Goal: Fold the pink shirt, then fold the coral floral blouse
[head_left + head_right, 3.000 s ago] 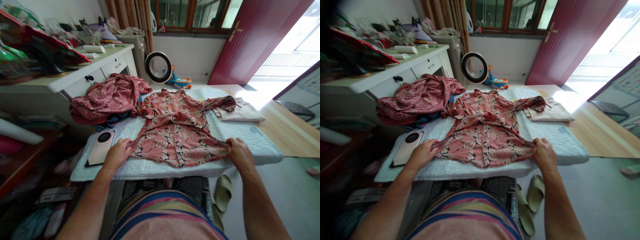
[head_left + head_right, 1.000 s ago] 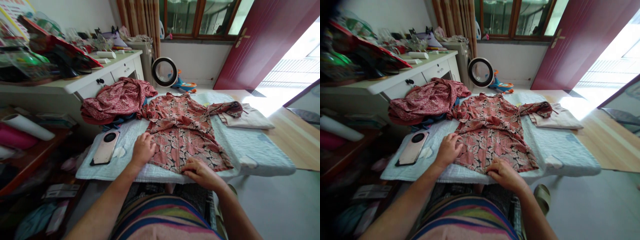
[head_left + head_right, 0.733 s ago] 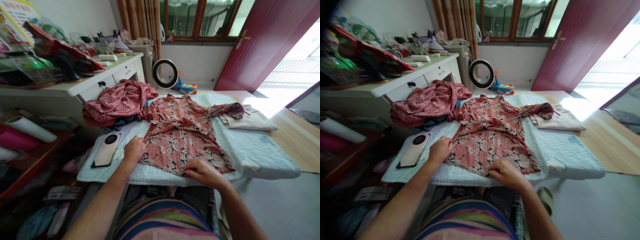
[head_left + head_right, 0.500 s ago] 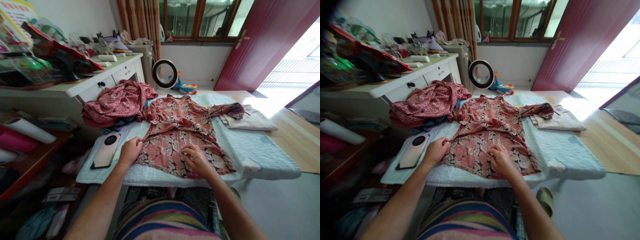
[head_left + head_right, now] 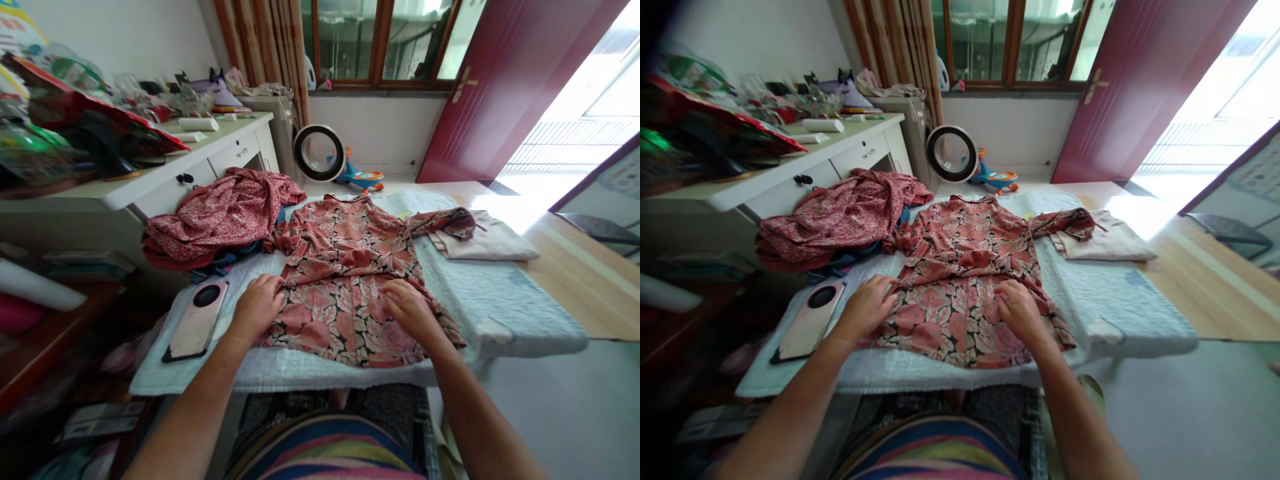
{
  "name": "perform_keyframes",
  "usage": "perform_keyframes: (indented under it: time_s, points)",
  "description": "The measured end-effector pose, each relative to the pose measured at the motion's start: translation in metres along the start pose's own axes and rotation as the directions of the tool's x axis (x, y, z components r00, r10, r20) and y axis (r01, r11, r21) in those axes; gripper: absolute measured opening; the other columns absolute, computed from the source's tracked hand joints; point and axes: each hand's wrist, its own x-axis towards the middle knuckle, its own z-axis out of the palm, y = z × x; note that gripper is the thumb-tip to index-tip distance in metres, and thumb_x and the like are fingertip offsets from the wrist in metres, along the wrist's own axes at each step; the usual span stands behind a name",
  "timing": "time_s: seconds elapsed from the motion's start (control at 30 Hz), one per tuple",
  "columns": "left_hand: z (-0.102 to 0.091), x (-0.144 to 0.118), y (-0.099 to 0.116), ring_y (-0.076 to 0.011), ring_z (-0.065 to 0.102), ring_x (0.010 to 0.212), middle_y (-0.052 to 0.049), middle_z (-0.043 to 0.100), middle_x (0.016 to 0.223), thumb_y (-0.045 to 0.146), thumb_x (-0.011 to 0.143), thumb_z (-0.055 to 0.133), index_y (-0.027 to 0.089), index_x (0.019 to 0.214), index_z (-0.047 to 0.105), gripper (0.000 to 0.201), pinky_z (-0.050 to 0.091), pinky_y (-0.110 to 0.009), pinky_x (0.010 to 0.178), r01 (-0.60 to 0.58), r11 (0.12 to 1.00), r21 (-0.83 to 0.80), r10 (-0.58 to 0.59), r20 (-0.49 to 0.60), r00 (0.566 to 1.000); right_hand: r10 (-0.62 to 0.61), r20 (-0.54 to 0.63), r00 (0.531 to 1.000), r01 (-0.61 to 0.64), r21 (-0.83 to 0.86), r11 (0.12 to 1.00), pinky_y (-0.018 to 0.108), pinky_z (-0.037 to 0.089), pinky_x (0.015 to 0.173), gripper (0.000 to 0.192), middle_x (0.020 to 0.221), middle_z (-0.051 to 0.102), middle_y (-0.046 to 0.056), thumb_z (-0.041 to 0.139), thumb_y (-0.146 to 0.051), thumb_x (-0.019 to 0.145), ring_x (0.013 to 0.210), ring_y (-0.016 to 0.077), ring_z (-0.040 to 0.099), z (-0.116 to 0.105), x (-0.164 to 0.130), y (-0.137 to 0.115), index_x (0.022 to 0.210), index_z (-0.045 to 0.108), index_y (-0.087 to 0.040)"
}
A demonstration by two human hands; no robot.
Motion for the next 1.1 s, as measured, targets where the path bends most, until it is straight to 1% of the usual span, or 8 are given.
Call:
perform_keyframes:
  time_s: [0.13, 0.23, 0.4, 0.57, 0.7, 0.83, 0.97, 1.1]
  points:
    - [0.018, 0.031, 0.021, -0.0261, 0.054, 0.123, -0.013, 0.055, 0.136, 0.012, 0.083, 0.053, 0.016, 0.128, 0.056, 0.045, 0.043, -0.038, 0.107, -0.152, 0.982, -0.108, 0.149, -0.040, 0.988, 0.131, -0.113, 0.985, -0.155, -0.244, 0.957, 0.035, 0.042, 0.087, 0.019, 0.096, 0.064, 0.009, 0.051, -0.018, 0.085, 0.091, 0.0228, 0.057, -0.020, 0.018, 0.034, 0.092, 0.068, -0.018]
    - [0.031, 0.052, 0.027, -0.0249, 0.050, 0.129, -0.013, 0.048, 0.146, 0.009, 0.082, 0.055, 0.017, 0.140, 0.047, 0.059, 0.043, -0.036, 0.107, -0.166, 0.975, -0.146, 0.163, -0.034, 0.986, 0.170, -0.035, 0.985, -0.170, -0.394, 0.903, 0.034, 0.039, 0.085, 0.020, 0.096, 0.064, 0.010, 0.054, -0.017, 0.082, 0.090, 0.0233, 0.055, -0.023, 0.024, 0.051, 0.095, 0.069, -0.017]
    - [0.034, 0.069, 0.023, -0.0218, 0.064, 0.102, -0.009, 0.067, 0.111, 0.015, 0.089, 0.048, 0.020, 0.121, 0.064, 0.036, 0.049, -0.031, 0.093, -0.084, 0.991, -0.103, 0.086, 0.010, 0.996, 0.194, -0.013, 0.981, -0.183, -0.408, 0.894, 0.033, 0.038, 0.081, 0.020, 0.090, 0.063, 0.008, 0.053, -0.018, 0.085, 0.087, 0.0214, 0.054, -0.029, 0.021, 0.069, 0.083, 0.072, -0.019]
    - [0.028, 0.063, 0.019, -0.0209, 0.064, 0.094, -0.007, 0.068, 0.102, 0.025, 0.094, 0.043, 0.020, 0.102, 0.071, 0.030, 0.050, -0.031, 0.088, -0.085, 0.980, -0.182, 0.072, -0.072, 0.995, 0.150, -0.214, 0.965, -0.235, -0.461, 0.856, 0.037, 0.038, 0.085, 0.023, 0.102, 0.061, 0.012, 0.052, -0.025, 0.089, 0.094, 0.0252, 0.051, -0.030, 0.016, 0.060, 0.089, 0.075, -0.020]
    - [0.028, 0.057, 0.021, -0.0206, 0.064, 0.096, -0.008, 0.066, 0.104, 0.025, 0.092, 0.044, 0.019, 0.096, 0.070, 0.027, 0.050, -0.031, 0.089, -0.053, 0.963, -0.264, 0.016, -0.141, 0.990, 0.044, -0.032, 0.999, -0.054, -0.468, 0.882, 0.038, 0.038, 0.087, 0.021, 0.102, 0.058, 0.012, 0.055, -0.023, 0.088, 0.097, 0.0269, 0.049, -0.013, 0.024, 0.039, 0.093, 0.075, -0.022]
    - [0.029, 0.056, 0.022, -0.0201, 0.065, 0.093, -0.006, 0.068, 0.097, 0.027, 0.092, 0.043, 0.019, 0.094, 0.069, 0.027, 0.050, -0.030, 0.087, -0.024, 0.924, -0.382, -0.023, -0.118, 0.993, 0.097, -0.019, 0.995, -0.094, -0.498, 0.862, 0.039, 0.039, 0.084, 0.023, 0.103, 0.058, 0.013, 0.060, -0.017, 0.081, 0.098, 0.0281, 0.049, 0.000, 0.037, 0.036, 0.097, 0.076, -0.024]
    - [0.028, 0.053, 0.020, -0.0195, 0.065, 0.093, -0.005, 0.069, 0.096, 0.025, 0.093, 0.042, 0.019, 0.096, 0.067, 0.026, 0.049, -0.030, 0.088, -0.014, 0.904, -0.428, -0.024, -0.084, 0.996, 0.101, -0.067, 0.993, -0.119, -0.364, 0.924, 0.037, 0.041, 0.085, 0.021, 0.093, 0.058, 0.011, 0.054, -0.022, 0.085, 0.093, 0.0249, 0.052, 0.000, 0.044, 0.048, 0.083, 0.075, -0.021]
    - [0.025, 0.047, 0.017, -0.0204, 0.063, 0.097, -0.006, 0.065, 0.104, 0.024, 0.085, 0.055, 0.018, 0.107, 0.063, 0.024, 0.050, -0.031, 0.090, -0.094, 0.929, -0.359, 0.062, -0.098, 0.993, 0.158, -0.167, 0.973, -0.158, 0.014, 0.987, 0.034, 0.044, 0.085, 0.020, 0.088, 0.059, 0.006, 0.055, -0.030, 0.082, 0.085, 0.0192, 0.056, -0.015, 0.037, 0.060, 0.077, 0.072, -0.019]
